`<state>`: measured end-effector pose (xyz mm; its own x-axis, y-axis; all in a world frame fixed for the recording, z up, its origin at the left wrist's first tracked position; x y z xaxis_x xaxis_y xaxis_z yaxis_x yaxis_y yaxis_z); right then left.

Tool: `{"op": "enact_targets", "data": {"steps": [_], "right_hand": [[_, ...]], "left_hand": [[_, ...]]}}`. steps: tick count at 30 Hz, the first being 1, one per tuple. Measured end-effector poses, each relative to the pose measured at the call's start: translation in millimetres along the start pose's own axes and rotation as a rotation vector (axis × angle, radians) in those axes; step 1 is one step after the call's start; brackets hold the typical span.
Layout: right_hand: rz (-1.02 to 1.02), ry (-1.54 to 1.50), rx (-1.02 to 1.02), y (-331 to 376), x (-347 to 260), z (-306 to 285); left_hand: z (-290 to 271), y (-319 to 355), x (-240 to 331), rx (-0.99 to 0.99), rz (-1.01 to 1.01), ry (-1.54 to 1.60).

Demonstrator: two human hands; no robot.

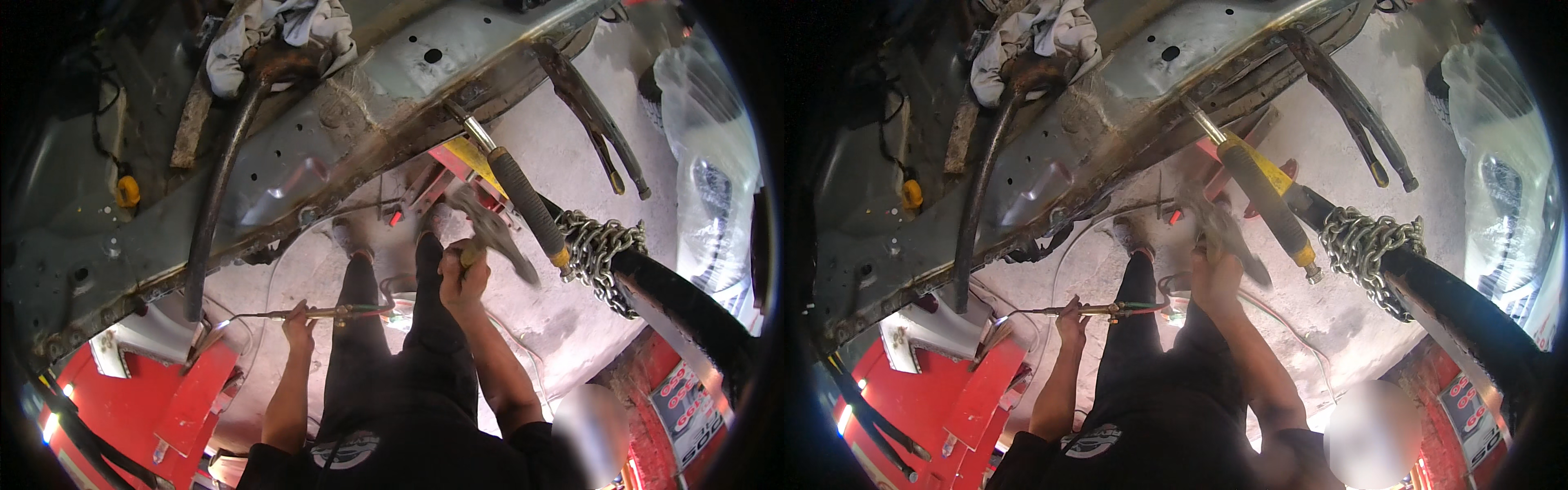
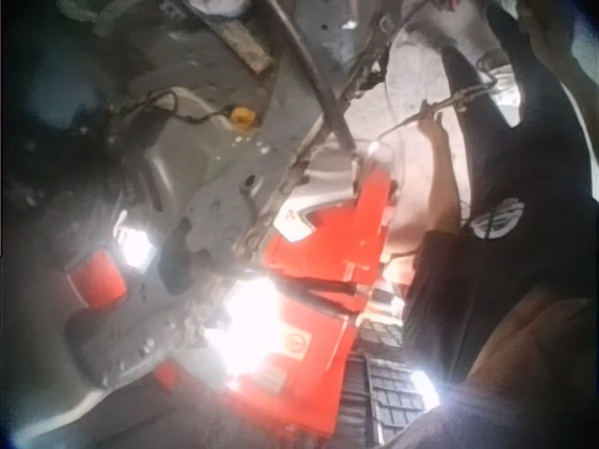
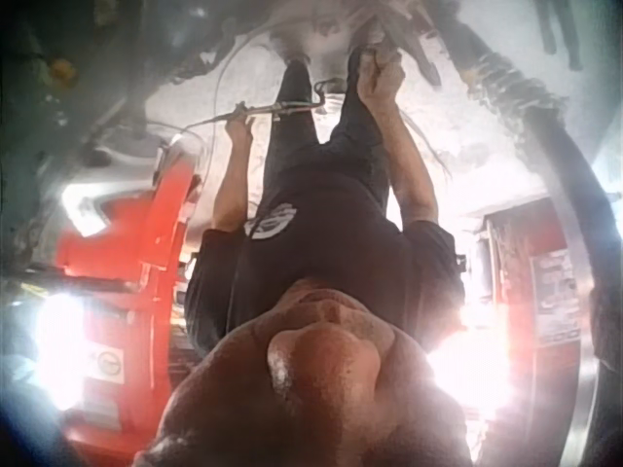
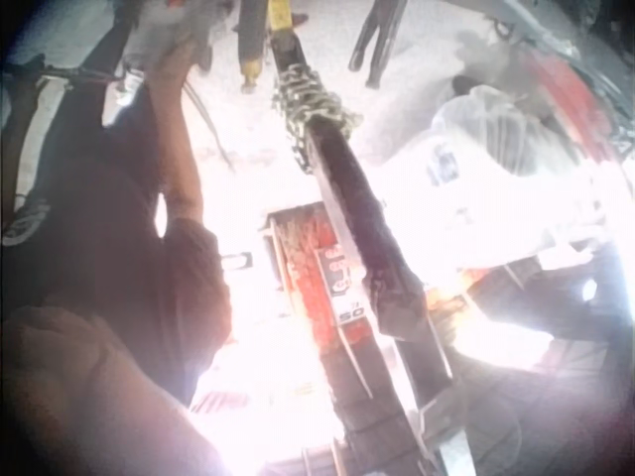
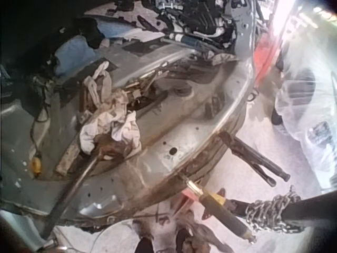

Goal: The person uses a welding torch to heat and weld sections of a car frame mounted on a red frame machine. They repeatedly apply the torch to specific areas, insert a welding rod, and use a hammer to tap the metal while working.

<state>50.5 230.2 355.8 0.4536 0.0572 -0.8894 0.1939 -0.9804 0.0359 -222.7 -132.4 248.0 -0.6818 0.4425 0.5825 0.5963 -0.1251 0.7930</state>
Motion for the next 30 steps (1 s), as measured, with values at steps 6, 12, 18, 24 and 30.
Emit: {"op": "enact_targets", "data": {"steps": [6,12,18,24,30], "right_hand": [[0.025,0.041,0.017,-52.1,-19.1,27.8],[-0.027,0.062,0.066,-38.2,-32.4,7.7],[-0.048,0.134,0.052,-53.8,-19.6,23.0],[-0.030,0.068,0.047,-49.4,-34.5,1.2],[-0.156,0.024,0.110,-35.8,-24.4,1.1]], "left_hand": [[-3.2,-2.5,2.1,0.001,-0.016,-0.035],[-4.2,2.8,0.6,0.012,-0.018,-0.028],[-4.3,2.7,0.0,-0.015,0.000,-0.024],[-4.6,4.8,0.3,-0.007,-0.004,-0.049],[-4.6,-1.5,-4.2,0.012,-0.007,-0.024]]}}
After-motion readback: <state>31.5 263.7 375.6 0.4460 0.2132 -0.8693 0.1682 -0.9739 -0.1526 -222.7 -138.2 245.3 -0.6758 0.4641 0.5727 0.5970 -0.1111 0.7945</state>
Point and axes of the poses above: each hand's wrist, its own y-axis away from the middle knuckle, its own z-axis out of the palm, x = y × z, the point moved 2 cm from there along -y, towards the middle knuckle, and after that the axes turned 4 degrees about z, right-handed, at the moved point
